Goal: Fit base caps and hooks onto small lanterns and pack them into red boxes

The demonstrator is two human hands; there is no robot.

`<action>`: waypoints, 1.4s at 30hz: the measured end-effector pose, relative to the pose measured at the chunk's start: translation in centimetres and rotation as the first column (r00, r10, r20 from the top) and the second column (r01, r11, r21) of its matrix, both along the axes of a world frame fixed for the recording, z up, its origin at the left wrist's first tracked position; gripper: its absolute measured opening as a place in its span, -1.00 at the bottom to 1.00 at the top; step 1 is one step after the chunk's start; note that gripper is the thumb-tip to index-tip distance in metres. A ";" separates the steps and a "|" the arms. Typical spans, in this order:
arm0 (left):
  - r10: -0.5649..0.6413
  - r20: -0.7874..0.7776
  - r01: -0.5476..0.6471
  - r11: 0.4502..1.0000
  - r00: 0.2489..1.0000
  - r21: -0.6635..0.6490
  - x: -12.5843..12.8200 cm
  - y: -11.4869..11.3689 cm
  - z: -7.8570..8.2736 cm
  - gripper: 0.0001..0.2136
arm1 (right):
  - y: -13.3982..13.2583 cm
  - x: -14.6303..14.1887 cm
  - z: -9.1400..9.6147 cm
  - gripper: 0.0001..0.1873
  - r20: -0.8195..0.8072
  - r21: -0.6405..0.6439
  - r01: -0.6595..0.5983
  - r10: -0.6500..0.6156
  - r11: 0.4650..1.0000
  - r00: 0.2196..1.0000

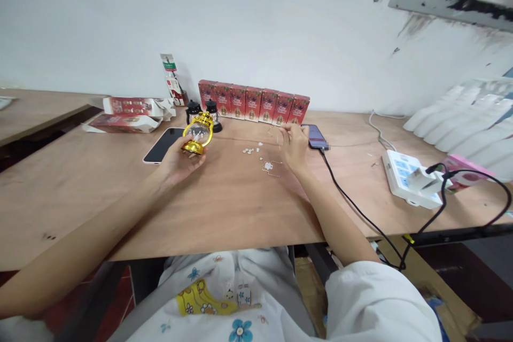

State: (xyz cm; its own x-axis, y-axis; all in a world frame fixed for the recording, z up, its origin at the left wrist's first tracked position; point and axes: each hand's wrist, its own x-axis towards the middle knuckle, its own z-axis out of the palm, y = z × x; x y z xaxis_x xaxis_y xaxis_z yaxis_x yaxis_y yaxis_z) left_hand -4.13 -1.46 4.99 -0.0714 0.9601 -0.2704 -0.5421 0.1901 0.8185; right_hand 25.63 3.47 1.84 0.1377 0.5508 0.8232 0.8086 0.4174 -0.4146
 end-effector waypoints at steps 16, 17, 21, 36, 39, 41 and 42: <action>-0.043 -0.101 0.041 0.999 0.994 -0.026 0.3 -0.1 -0.1 -0.86 | -1.8 -4.2 -0.9 -0.87 -0.408 -0.296 -0.745 0.626 0.598 0.664; -0.031 -0.107 0.030 0.999 0.994 -0.017 0.2 -0.1 0.0 -0.86 | -2.1 -4.6 -1.1 -0.88 -0.294 -0.335 -0.747 0.689 0.574 0.662; 0.065 -0.168 -0.058 0.997 0.984 0.051 0.0 0.1 0.2 -0.82 | -2.9 -5.4 -1.5 -0.63 0.117 -0.516 -0.669 0.818 0.535 0.564; 0.096 -0.324 -0.070 0.993 0.941 0.091 -0.6 1.4 -1.2 -0.89 | -6.9 -8.5 -0.4 -0.56 0.362 -0.589 -0.249 0.527 0.768 0.769; 0.019 -0.301 -0.007 0.999 0.953 0.043 -0.5 1.2 -1.0 -0.89 | -6.5 -8.4 -0.7 -0.48 0.068 -0.489 -0.494 0.595 0.719 0.801; -0.026 -0.275 0.032 0.999 0.961 0.018 -0.3 1.0 -1.0 -0.89 | -6.3 -8.4 -0.8 -0.44 -0.108 -0.368 -0.611 0.620 0.701 0.777; -0.041 -0.258 0.046 0.999 0.965 0.012 -0.2 0.9 -0.9 -0.89 | -6.3 -8.5 -0.9 -0.42 -0.162 -0.321 -0.644 0.630 0.695 0.760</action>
